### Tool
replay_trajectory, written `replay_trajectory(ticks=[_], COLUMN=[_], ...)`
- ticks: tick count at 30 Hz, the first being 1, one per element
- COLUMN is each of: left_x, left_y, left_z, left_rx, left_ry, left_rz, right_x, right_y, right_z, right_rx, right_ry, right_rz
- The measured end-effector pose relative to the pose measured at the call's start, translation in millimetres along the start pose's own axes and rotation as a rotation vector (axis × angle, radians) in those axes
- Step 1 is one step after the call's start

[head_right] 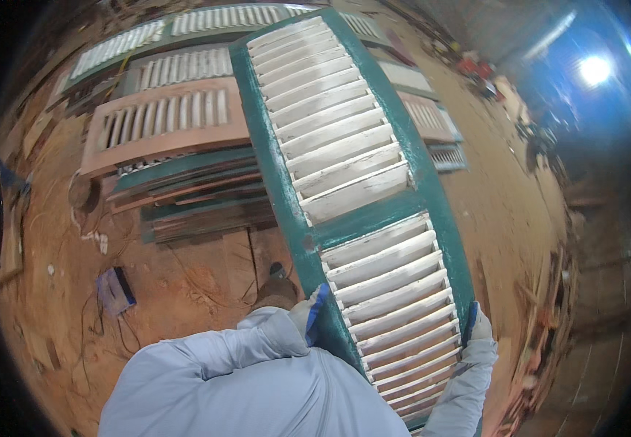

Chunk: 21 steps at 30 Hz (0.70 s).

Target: The person sands a long green-framed wooden slat panel using a handheld power sander, moving the tool along the slats. After sanding, they carry the panel and place it on a stack of similar panels. The person then walks to a table and handles a metal thermos and a water bottle.

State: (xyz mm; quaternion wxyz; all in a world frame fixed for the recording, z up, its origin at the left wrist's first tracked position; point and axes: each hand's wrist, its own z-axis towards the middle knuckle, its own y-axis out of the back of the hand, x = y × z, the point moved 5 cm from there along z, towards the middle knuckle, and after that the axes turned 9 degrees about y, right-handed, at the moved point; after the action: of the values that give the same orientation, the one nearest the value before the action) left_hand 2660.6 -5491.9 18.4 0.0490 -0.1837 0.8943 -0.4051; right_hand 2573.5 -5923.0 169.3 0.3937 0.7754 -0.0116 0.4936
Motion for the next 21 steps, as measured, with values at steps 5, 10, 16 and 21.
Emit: replay_trajectory(ticks=[5, 10, 16, 21], left_x=[-185.5, -233.8, -315.6, -372.6], left_y=[-151.4, -220.2, -289.6, -389.3], left_z=[75.0, 102.9, 210.9, 258.7], left_rx=[0.034, 0.314, 0.176, 0.157], left_ry=[-0.265, -0.449, -0.933, -1.029], left_rz=[-0.093, -0.324, -0.171, -0.388], right_x=[234.9, 357.0, 441.5, 520.9], right_y=[-67.3, -141.4, -198.5, -256.6], right_z=[287.9, 412.4, 615.6, 739.7], right_rx=[0.319, 0.535, 0.648, 0.784], right_ry=[0.163, 0.357, 0.717, 0.766], right_rz=[0.077, -0.399, -0.725, -0.847])
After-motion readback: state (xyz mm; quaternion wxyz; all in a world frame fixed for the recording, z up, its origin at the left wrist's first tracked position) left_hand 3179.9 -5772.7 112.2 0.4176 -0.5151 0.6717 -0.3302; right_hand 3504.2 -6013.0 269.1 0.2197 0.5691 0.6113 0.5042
